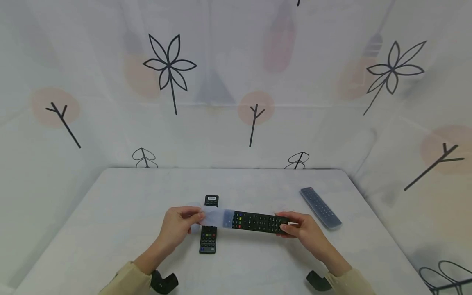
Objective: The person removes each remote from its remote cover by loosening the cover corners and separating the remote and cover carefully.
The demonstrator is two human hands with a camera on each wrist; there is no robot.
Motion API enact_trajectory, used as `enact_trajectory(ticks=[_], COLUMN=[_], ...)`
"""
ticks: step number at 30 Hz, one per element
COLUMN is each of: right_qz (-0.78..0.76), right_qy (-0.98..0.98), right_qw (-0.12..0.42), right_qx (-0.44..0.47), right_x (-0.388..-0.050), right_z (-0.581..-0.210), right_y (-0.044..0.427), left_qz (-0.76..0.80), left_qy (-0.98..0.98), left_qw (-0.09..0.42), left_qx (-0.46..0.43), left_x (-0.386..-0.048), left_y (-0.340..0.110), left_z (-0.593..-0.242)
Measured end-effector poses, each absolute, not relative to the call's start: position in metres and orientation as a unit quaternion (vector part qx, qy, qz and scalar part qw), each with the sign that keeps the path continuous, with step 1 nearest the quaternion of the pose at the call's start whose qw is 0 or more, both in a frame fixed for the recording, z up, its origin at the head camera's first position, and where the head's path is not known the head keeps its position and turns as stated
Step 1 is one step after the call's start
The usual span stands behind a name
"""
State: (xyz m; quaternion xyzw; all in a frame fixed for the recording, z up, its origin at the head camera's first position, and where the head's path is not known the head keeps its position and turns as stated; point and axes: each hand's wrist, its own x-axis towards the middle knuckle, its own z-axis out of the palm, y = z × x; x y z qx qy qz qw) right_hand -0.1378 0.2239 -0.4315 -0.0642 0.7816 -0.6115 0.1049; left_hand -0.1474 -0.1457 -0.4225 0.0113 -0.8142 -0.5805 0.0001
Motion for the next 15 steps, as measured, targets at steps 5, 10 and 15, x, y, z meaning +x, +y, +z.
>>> enact_trajectory(ticks=[5, 10, 15], right_qz=[-0.61, -0.61, -0.612], right_qy=[0.783, 0.783, 0.781], right_qw=[0.104, 0.101, 0.099], right_qx=[-0.064, -0.065, -0.07], right_x=[-0.1363, -0.1355, -0.1357], right_z=[-0.432, -0.4333, -0.4349], right_y=[0.2245, 0.2258, 0.2271], left_qz=[-0.579, -0.581, -0.581], left_qy=[-0.815, -0.814, -0.814], left_qw=[-0.001, -0.003, -0.002], left_qx=[0.01, 0.009, 0.01], left_x=[-0.147, -0.1472, -0.148], left_y=[-0.1456, -0.1453, -0.1453], left_z=[-0.4221, -0.4225, -0.423])
